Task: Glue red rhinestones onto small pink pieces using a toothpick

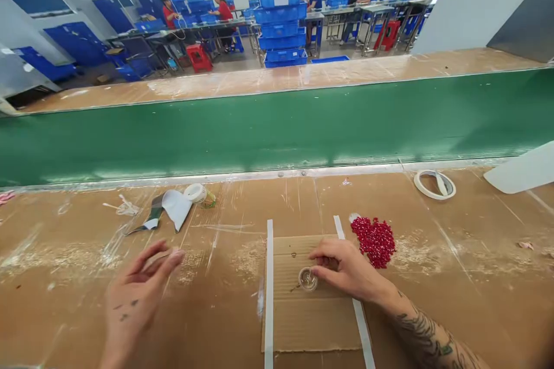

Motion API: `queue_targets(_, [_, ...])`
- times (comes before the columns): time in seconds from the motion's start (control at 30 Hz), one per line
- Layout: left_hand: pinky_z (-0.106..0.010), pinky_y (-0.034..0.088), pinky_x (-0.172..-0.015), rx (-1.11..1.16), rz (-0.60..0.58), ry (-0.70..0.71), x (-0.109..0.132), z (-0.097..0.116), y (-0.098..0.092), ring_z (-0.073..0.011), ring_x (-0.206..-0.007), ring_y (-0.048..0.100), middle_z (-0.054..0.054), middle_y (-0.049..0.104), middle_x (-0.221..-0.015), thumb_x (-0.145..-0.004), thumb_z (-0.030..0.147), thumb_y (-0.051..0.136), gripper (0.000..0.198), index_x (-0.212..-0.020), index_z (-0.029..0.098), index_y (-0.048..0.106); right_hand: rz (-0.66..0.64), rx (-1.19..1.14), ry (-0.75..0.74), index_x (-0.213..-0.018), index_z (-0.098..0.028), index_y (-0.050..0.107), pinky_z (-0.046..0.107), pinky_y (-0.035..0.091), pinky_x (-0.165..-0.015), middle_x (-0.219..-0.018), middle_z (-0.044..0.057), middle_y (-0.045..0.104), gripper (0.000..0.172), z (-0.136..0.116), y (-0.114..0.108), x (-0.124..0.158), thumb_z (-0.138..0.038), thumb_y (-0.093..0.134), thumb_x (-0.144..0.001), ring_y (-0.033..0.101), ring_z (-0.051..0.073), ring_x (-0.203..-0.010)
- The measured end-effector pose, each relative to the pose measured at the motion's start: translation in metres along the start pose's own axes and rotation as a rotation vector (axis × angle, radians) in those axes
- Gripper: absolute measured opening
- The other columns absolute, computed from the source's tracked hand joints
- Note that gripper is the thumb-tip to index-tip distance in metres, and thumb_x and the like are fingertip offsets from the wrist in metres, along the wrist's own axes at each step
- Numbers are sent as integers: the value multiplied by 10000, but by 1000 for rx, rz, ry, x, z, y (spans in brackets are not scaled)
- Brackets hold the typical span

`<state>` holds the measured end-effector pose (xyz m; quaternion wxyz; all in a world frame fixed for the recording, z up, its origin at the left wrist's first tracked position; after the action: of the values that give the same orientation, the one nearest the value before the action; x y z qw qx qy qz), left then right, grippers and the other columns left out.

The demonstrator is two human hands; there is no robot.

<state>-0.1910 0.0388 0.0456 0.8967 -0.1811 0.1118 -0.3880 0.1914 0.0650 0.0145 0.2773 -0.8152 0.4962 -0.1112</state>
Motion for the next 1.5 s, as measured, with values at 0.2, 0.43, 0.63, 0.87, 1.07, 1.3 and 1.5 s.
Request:
queue_targets(0.2, [-275,630,-676,264,-643,111,73,60,144,-173,-760,731,-155,686,-1257,-701,413,866,334,-887,145,797,-64,7,-57,-837,-186,721,230,452,-637,-738,-4,629,182,-3,5,3,-230,616,-979,581,118,-694])
queue_targets(0.43, [-238,560,-618,612,-965,425,112,58,172,-142,-651,672,-59,730,-735,-869,324,790,150,-804,189,781,-80,119,-356,-900,-171,691,246,421,-610,-734,12,593,313,-23,7,18,-312,468,-1069,524,127,-680])
queue_targets(0.63, [-247,539,-603,676,-949,364,116,54,170,-139,-622,640,-43,706,-668,-899,336,762,167,-824,187,758,-2,238,-384,-862,-166,651,253,400,-592,-689,3,541,322,-29,7,19,-269,432,-1074,458,135,-644])
queue_targets(0.87, [-234,542,-632,750,-930,267,110,54,172,-131,-674,653,-33,709,-725,-883,290,782,103,-841,198,761,-44,221,-345,-879,-178,648,247,415,-600,-711,2,560,261,-25,10,17,-246,472,-1058,484,131,-662])
queue_targets(1.07, [-232,527,-619,718,-945,270,111,57,171,-133,-658,639,-32,709,-702,-888,297,773,100,-858,202,774,56,282,-372,-867,-163,650,258,382,-562,-689,5,551,252,-31,7,14,-208,478,-1045,448,135,-637])
queue_targets(1.3, [-240,553,-647,652,-972,334,114,58,171,-147,-688,682,-38,761,-747,-869,181,768,83,-921,230,812,-13,310,-424,-869,-173,631,266,404,-599,-688,0,531,220,-36,12,17,-183,480,-1028,440,142,-646])
queue_targets(1.5, [-231,572,-631,628,-989,368,116,59,171,-146,-674,711,-39,785,-801,-847,119,764,164,-935,245,823,14,323,-422,-860,-173,618,276,403,-608,-697,10,546,266,-37,12,15,-200,431,-1047,439,147,-656])
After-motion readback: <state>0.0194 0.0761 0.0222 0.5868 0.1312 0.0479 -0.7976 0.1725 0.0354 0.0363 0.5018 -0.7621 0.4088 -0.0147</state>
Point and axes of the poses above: each hand's wrist, its own x-axis away from the middle knuckle, its own y-axis out of the palm, z = x × y, the point moved 7 cm from there along -x, towards the middle knuckle
